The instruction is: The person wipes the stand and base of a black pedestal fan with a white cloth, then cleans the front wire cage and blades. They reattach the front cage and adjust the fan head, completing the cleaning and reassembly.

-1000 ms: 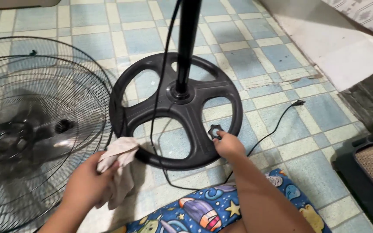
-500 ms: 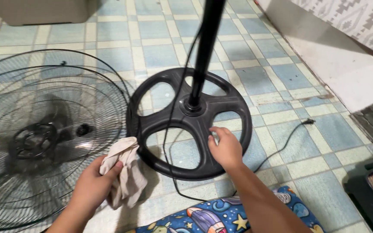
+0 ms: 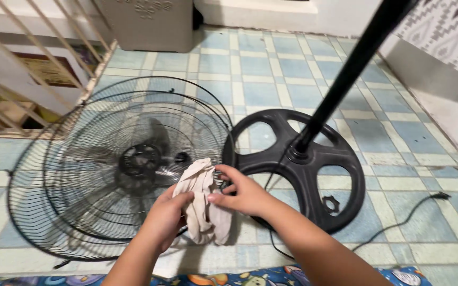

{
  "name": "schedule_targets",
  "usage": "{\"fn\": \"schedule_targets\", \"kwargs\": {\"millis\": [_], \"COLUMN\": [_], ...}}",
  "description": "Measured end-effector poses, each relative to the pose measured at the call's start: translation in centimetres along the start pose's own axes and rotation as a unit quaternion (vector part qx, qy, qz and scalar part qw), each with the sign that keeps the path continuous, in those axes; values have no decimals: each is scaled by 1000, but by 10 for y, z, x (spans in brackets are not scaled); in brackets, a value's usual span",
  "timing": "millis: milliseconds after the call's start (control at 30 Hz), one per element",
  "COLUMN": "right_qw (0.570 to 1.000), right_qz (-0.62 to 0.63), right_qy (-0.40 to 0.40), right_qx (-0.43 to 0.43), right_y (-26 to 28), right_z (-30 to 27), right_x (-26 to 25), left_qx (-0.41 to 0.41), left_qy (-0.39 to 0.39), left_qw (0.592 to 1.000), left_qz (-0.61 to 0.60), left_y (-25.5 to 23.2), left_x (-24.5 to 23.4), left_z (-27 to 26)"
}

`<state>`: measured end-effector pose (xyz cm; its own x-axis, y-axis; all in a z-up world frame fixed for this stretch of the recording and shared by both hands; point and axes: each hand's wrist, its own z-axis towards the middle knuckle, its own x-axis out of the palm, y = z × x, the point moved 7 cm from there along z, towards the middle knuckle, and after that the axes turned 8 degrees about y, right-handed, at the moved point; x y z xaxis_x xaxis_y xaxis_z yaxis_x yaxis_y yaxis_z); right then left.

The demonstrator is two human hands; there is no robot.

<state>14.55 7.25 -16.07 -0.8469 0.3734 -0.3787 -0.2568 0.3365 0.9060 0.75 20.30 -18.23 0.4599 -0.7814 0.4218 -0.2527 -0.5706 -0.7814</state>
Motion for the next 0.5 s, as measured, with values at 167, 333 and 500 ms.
{"fn": "schedule_targets", "kwargs": {"millis": [167, 333, 500], "right_qw": [998, 998, 987], "right_qz": [36, -21, -71], "right_qy": [34, -56, -136], "right_qx": [-48, 28, 51], "right_y": [30, 18, 9], "right_z": [42, 63, 62], "right_x": [49, 41, 17], "left_qx": [34, 35, 71], "left_qy": [26, -46, -184], "left_qw": [999, 990, 880], "left_qz": [-17, 129, 433], "left_y": [-22, -21, -40], "left_x": [-20, -71, -134], "left_z": [-4, 10, 16]}}
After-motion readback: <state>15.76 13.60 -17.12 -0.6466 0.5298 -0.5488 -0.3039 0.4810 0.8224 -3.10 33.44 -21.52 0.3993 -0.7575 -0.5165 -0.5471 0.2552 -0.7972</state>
